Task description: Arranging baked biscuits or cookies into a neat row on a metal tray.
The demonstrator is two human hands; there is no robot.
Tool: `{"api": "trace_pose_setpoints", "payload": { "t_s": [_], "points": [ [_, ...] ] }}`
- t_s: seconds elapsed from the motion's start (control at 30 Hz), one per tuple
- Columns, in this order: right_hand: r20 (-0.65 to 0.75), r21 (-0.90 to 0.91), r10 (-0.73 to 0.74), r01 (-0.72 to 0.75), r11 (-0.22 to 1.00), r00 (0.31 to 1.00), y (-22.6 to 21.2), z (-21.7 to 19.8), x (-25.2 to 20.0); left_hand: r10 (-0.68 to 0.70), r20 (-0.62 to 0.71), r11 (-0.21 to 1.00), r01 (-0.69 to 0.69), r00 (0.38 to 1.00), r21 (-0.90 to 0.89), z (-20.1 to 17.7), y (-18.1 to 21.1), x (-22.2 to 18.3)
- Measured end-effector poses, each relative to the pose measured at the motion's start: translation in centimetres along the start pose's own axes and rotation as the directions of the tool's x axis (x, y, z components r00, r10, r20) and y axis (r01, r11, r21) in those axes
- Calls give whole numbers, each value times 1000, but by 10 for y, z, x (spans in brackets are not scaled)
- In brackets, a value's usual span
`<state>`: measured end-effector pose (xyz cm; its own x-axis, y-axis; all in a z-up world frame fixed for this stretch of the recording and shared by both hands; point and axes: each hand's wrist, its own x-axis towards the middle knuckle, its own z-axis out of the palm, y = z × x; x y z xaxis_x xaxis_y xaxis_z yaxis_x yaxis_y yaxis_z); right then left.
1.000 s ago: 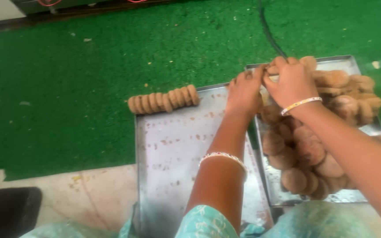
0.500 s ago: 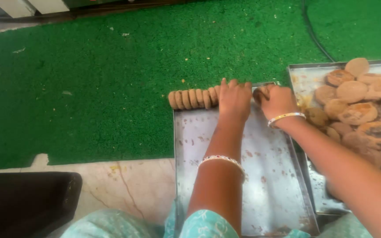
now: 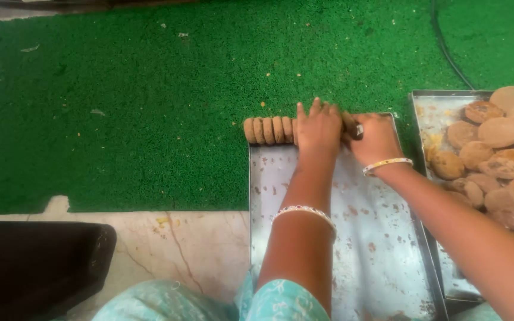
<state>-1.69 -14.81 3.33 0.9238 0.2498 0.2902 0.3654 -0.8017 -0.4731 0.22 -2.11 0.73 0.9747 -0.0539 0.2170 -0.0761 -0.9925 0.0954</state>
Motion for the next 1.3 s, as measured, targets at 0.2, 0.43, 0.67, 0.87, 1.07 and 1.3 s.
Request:
{"api": "trace_pose_setpoints", "payload": {
  "t_s": [0.2, 0.43, 0.67, 0.87, 1.07, 1.3],
  "points": [
    [28, 66, 52, -54, 996, 998, 1, -1, 3, -59, 104, 988, 73, 993, -135, -6, -4, -5],
    [18, 86, 34, -36, 996, 999, -5, -2, 8, -83, 174, 950, 131, 981, -284, -10, -6, -2],
    [92, 51, 147, -152, 987, 985, 2, 5, 9, -67, 188, 947, 122, 980, -296, -17, -5, -4],
    [142, 118, 204, -221, 968, 969, -5, 4, 9, -68, 200, 947, 126, 977, -295, -17, -7, -2],
    [200, 106, 214, -238, 965, 956, 5, 10, 12, -55, 222, 952, 118, 974, -283, -18, -6, -1],
    [240, 66, 182, -203, 977, 954, 19, 17, 16, -44, 233, 963, 104, 971, -250, -23, -5, -1]
  ]
}}
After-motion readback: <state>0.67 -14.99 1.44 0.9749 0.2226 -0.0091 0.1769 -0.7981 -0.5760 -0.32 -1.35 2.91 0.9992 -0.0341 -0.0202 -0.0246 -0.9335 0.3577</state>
